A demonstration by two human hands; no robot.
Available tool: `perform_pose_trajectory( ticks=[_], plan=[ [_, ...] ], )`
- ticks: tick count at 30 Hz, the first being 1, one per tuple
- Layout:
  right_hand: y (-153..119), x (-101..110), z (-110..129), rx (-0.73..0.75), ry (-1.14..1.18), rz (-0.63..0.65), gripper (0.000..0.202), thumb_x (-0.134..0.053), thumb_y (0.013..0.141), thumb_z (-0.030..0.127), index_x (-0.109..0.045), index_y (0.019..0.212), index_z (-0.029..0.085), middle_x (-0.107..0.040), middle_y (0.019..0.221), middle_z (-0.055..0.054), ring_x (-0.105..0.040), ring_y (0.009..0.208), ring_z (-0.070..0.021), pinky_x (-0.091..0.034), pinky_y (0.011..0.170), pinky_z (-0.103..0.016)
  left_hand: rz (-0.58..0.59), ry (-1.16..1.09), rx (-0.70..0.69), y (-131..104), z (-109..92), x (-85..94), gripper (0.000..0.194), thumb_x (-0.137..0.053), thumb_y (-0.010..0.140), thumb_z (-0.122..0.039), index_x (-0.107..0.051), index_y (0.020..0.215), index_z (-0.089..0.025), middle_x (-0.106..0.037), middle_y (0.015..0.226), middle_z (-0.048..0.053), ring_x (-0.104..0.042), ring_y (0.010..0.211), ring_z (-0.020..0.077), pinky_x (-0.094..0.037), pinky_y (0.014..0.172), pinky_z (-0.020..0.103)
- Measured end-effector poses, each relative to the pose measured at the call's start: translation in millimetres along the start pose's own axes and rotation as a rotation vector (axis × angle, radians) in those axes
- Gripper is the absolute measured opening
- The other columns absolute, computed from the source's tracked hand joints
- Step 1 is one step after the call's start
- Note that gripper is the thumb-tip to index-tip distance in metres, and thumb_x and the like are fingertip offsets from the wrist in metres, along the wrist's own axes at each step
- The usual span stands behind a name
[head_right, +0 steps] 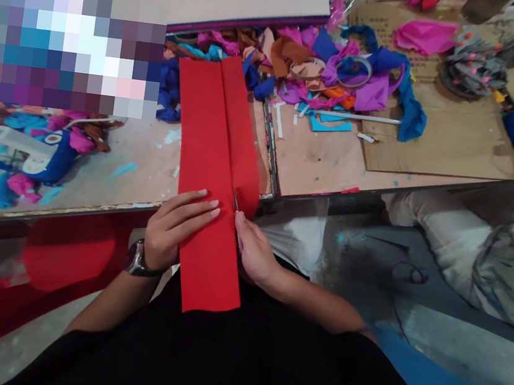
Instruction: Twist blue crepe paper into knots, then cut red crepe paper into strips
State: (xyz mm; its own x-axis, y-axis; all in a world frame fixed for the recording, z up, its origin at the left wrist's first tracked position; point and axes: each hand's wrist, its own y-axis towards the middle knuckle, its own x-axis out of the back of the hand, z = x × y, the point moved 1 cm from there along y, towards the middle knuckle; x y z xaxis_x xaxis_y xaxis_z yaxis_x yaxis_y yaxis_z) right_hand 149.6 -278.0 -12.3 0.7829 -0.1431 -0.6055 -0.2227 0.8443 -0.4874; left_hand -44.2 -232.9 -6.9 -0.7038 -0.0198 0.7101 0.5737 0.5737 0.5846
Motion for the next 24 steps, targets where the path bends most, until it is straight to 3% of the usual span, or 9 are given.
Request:
perform_pose_trajectory(
  ticks=[14, 24],
  plan=[
    [-0.2, 5.2, -4.1, 0.021, -0.112, -0.033, 0.057, -0.066, 0.092, 0.078, -0.081, 0.108, 0.026, -0.084, 0.106, -0.006, -0.076, 0.114, -0.0261, -0.06, 0.104, -0.043, 0.005, -0.003, 0.002, 0.8, -0.9, 0.4, 0.046, -0.059, 0.108, -0.024, -0.062, 0.154, -0.023, -0.073, 0.144, 0.011, -0.06, 0.147, 0.03, -0.059, 0.116, 0.051],
    [0.2, 0.0, 5.0, 0.006, -0.099, 0.015, 0.058, -0.072, 0.085, 0.079, -0.079, 0.101, 0.024, -0.083, 0.107, -0.007, -0.075, 0.118, -0.0276, -0.061, 0.101, -0.043, -0.004, -0.001, -0.013, 2.0, -2.3, 1.8, 0.046, -0.059, 0.107, -0.023, -0.062, 0.153, -0.021, -0.073, 0.143, 0.013, -0.06, 0.147, 0.0304, -0.059, 0.115, 0.052]
  ],
)
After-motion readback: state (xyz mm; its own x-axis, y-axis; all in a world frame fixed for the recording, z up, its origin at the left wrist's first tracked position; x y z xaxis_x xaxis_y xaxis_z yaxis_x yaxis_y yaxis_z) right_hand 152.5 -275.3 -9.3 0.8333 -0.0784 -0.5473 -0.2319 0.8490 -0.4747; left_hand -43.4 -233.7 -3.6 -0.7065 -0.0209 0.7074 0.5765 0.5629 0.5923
